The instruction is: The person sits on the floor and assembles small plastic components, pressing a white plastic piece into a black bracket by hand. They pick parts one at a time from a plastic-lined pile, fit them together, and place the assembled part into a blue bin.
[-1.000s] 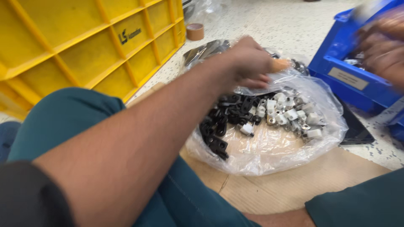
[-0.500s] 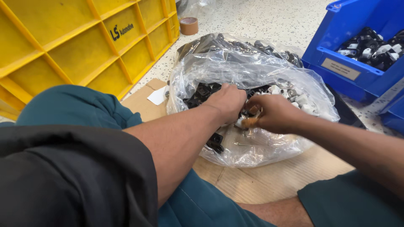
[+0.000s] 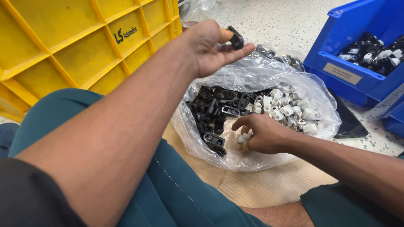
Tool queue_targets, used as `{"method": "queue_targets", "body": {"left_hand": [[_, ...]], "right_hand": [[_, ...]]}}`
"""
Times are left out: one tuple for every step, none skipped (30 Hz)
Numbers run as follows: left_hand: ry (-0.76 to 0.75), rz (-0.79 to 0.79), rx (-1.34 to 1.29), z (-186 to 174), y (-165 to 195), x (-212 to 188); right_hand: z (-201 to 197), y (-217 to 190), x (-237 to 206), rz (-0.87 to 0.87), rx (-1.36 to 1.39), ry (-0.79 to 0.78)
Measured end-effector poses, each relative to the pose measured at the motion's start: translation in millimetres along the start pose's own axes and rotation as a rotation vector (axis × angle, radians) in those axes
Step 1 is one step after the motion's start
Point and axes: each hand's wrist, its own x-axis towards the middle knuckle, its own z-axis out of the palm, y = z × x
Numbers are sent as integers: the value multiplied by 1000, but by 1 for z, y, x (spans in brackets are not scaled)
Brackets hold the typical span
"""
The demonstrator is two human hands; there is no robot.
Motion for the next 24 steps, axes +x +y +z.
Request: {"method": "queue_targets", "body": {"left_hand": [[41,-19,-41,3,-7,1],[80,-37,-83,7,-13,4],[36,-35,-3,9,-21,6],[-11,-31,77,11,-29,9],[-57,-28,157,15,-36,11],[-64,-61,227,17,-43,13],[-67,-94,296,20,-50,13],[-70,-130,367,22,-57,11],[-58,-124,414,25,-63,10],[-47,-118,463,30,-67,7],[-36,-112,511,34,-70,3],[-45,-125,516,38,-73,-1],[-54,-138,524,42,-75,-5],[-64,-153,534,45,-75,-10],[-61,-152,559,48,-76,-15],[-56,-150,583,50,-76,-20],[-50,-148,606,52,-76,-25],[-42,-148,657,53,-75,-29],[-34,-145,707,54,-74,-32],[-27,-140,756,55,-73,-35],[-19,-143,769,56,-72,-37],[-10,-146,783,57,-72,-38],[-2,-150,797,57,-72,-39],[6,-148,773,58,-72,-40]], "right_hand": [[-5,1,-6,68,44,-25],[-12,1,-10,136,87,-47],[-21,1,-13,158,225,5],[-32,3,-18,181,362,59],[-44,5,-23,202,499,113],[-59,9,-28,231,676,133],[-73,11,-32,258,853,150],[-85,14,-38,269,973,219],[-95,18,-46,281,1096,290],[-100,20,-51,213,1094,357],[-107,23,-59,145,1090,423],[-112,25,-64,74,1082,487],[-115,27,-68,90,1090,523],[-117,27,-71,107,1100,561],[-118,28,-74,125,1111,600],[-117,27,-76,98,1090,614],[-115,27,-77,71,1069,627],[-113,26,-77,45,1046,640],[-111,25,-76,17,999,644],[-109,23,-76,-12,951,648],[-107,23,-75,-41,901,651],[-106,22,-75,-47,791,647],[-105,21,-75,-51,681,641],[-104,21,-74,-54,571,634]]}}
